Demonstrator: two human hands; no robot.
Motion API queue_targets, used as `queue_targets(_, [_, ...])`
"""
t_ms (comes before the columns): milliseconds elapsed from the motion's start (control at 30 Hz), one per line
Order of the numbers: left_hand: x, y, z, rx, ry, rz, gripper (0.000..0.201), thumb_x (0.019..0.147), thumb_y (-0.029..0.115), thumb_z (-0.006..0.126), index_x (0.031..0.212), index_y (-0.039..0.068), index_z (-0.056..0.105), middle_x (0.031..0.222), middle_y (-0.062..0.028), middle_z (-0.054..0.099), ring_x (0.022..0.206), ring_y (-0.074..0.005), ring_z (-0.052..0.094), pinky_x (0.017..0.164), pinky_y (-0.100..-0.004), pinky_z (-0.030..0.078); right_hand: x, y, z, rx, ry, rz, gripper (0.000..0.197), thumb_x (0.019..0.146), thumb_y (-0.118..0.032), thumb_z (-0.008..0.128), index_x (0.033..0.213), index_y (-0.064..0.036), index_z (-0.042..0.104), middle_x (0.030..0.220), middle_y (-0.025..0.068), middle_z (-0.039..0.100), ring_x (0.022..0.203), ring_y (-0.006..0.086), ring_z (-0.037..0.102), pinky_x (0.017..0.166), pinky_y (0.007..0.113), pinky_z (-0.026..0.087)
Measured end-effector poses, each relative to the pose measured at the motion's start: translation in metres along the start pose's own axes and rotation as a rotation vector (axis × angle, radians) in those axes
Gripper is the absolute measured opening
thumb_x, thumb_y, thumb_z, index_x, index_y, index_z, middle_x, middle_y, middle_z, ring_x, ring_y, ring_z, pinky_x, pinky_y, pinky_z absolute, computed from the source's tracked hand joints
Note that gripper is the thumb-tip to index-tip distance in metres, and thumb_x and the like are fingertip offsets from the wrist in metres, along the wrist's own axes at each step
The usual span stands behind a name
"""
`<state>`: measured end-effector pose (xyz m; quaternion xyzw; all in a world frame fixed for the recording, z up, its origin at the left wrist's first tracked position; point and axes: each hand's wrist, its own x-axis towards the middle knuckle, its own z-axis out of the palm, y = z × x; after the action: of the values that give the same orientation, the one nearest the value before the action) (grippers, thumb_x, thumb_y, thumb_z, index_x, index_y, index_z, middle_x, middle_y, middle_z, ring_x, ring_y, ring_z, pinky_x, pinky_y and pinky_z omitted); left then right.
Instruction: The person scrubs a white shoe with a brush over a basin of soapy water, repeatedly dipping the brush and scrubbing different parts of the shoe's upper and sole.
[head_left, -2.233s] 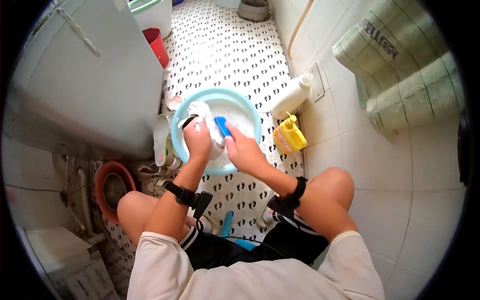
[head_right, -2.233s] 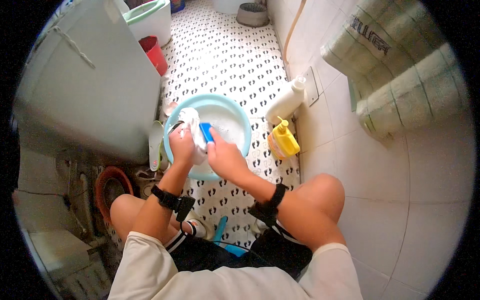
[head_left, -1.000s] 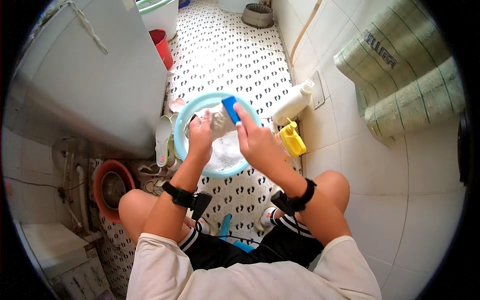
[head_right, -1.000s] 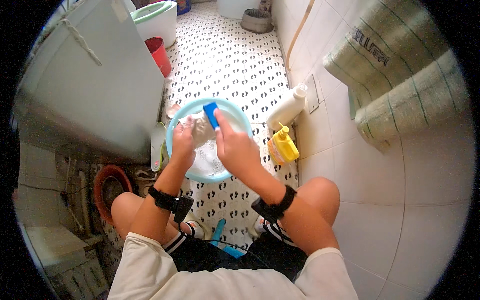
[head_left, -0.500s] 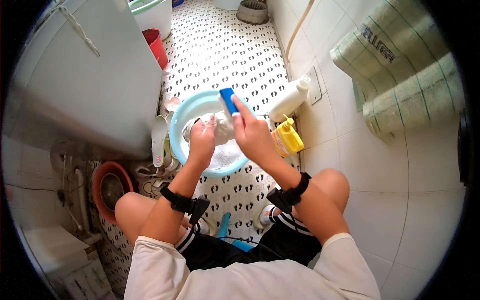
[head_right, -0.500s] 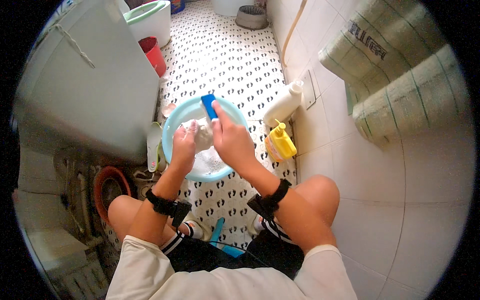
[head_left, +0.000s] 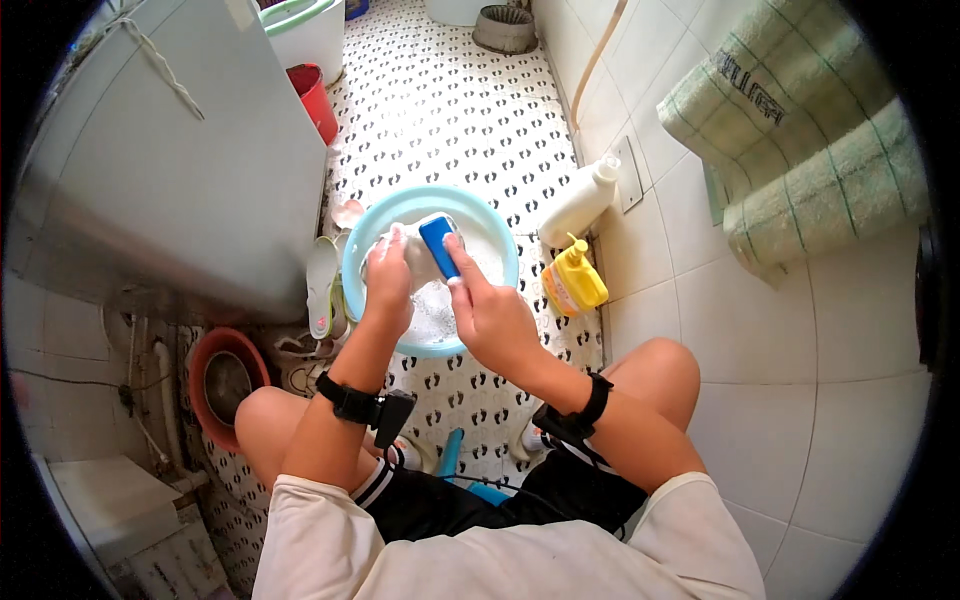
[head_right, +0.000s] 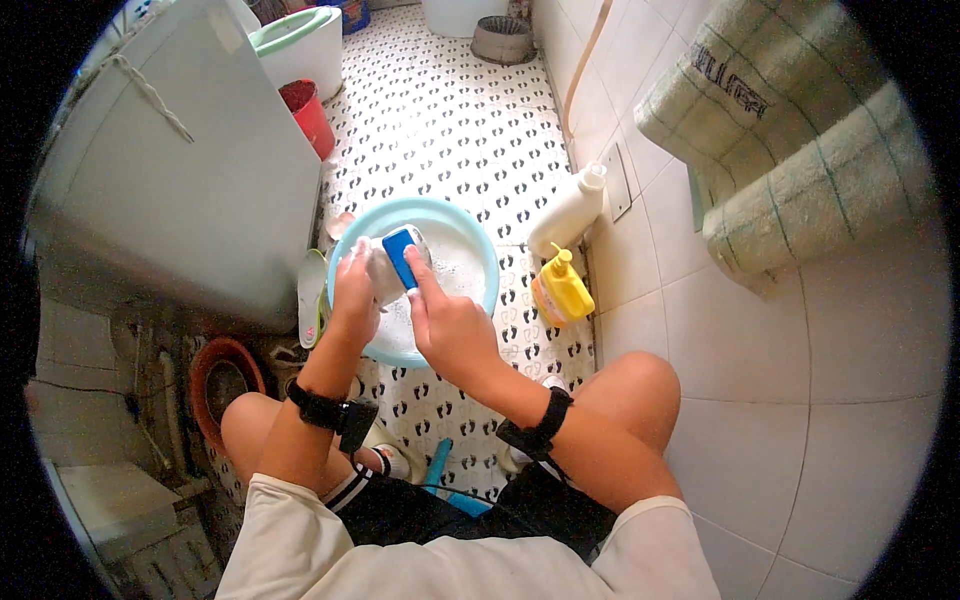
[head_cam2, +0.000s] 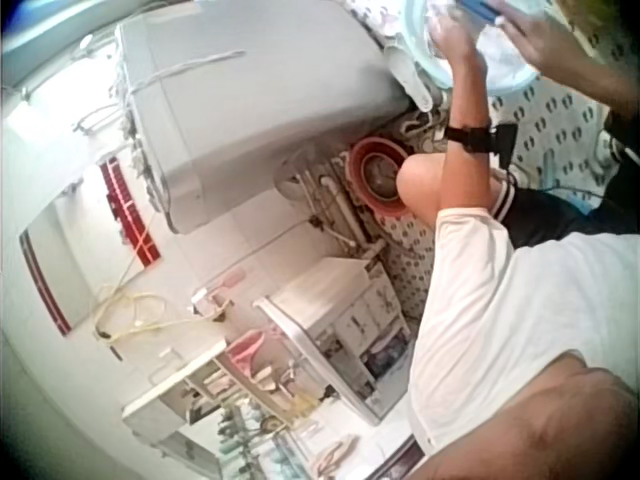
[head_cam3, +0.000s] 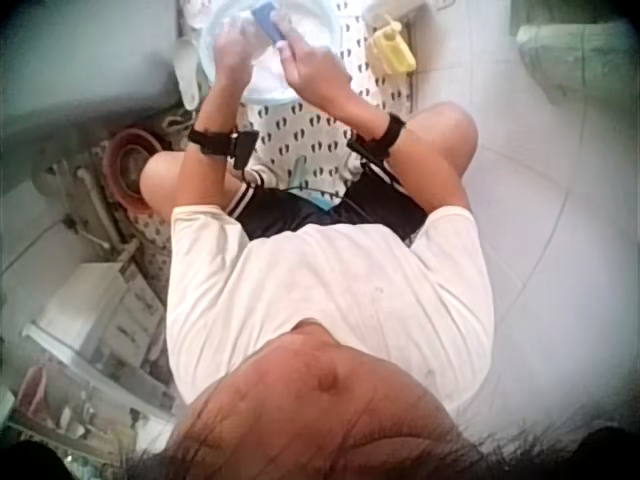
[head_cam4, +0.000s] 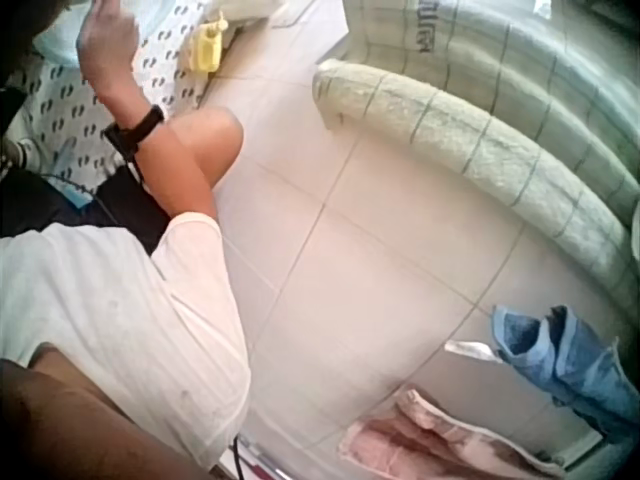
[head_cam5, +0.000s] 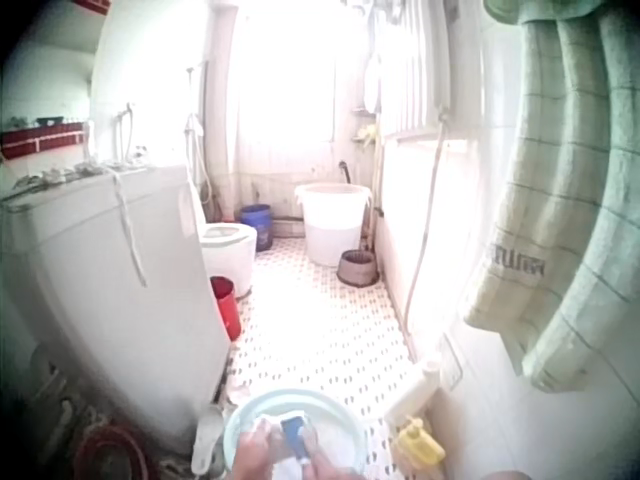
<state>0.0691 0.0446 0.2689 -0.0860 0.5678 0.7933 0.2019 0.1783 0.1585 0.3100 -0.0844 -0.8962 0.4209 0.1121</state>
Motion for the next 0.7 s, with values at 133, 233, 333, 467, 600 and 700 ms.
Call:
queue_targets(133, [-0.005, -0.007, 0.008, -0.104, -0.080, -0.027, 0.034, 0.103, 0.028, 0.041, 0.113, 0.000, 0.057, 0.102, -0.0093, 0.063, 0.085, -0.0160, 0.062, 0.078, -0.0310, 0.050, 0.013, 0.003, -0.001, -0.064, 0.019, -0.007, 0.053, 0.095, -0.022, 0.049, 0.147, -0.0198, 0.038, 0.057, 0.0229, 0.059, 0.054, 0.0430, 0.061, 0.054, 0.056, 0.049])
queue_targets(233, [-0.007, 0.002, 0.006, -0.138, -0.105, -0.132, 0.038, 0.104, 0.031, 0.033, 0.115, 0.002, 0.056, 0.105, -0.0101, 0.064, 0.090, -0.0208, 0.066, 0.079, -0.0357, 0.053, 0.001, 0.001, 0.017, -0.057, -0.026, -0.031, 0.056, 0.095, -0.023, 0.050, 0.148, -0.0210, 0.034, 0.056, 0.0218, 0.058, 0.053, 0.0415, 0.062, 0.053, 0.055, 0.049])
queue_targets(333, [-0.004, -0.003, 0.006, -0.138, -0.136, -0.198, 0.038, 0.104, 0.029, 0.032, 0.123, 0.004, 0.052, 0.113, -0.0106, 0.061, 0.100, -0.0210, 0.063, 0.087, -0.0390, 0.051, 0.007, 0.009, 0.018, -0.145, 0.002, -0.074, 0.054, 0.095, -0.024, 0.049, 0.147, -0.0214, 0.036, 0.056, 0.0209, 0.058, 0.053, 0.0417, 0.061, 0.053, 0.055, 0.049])
queue_targets(467, [-0.006, -0.008, 0.005, -0.201, -0.127, -0.189, 0.042, 0.104, 0.031, 0.029, 0.125, 0.002, 0.051, 0.115, -0.0107, 0.061, 0.104, -0.0237, 0.061, 0.093, -0.0396, 0.049, 0.015, 0.007, 0.016, -0.064, 0.068, 0.006, 0.052, 0.095, -0.025, 0.049, 0.146, -0.0222, 0.038, 0.058, 0.0211, 0.060, 0.055, 0.0431, 0.061, 0.056, 0.055, 0.050])
queue_targets(600, [0.001, 0.000, 0.000, -0.267, -0.129, -0.173, 0.042, 0.104, 0.031, 0.029, 0.127, 0.001, 0.048, 0.121, -0.0123, 0.058, 0.110, -0.0232, 0.059, 0.100, -0.0391, 0.046, -0.009, 0.001, 0.019, -0.044, -0.071, -0.039, 0.051, 0.096, -0.025, 0.048, 0.146, -0.0213, 0.038, 0.057, 0.0209, 0.059, 0.055, 0.0420, 0.062, 0.054, 0.053, 0.049])
queue_targets(700, [-0.011, 0.015, 0.011, -0.363, -0.052, -0.148, 0.042, 0.104, 0.031, 0.030, 0.128, 0.001, 0.048, 0.118, -0.0118, 0.060, 0.108, -0.0233, 0.060, 0.098, -0.0410, 0.048, 0.016, 0.005, 0.009, -0.182, 0.052, -0.165, 0.055, 0.095, -0.018, 0.050, 0.148, -0.0201, 0.037, 0.055, 0.0176, 0.057, 0.050, 0.0380, 0.060, 0.049, 0.048, 0.046])
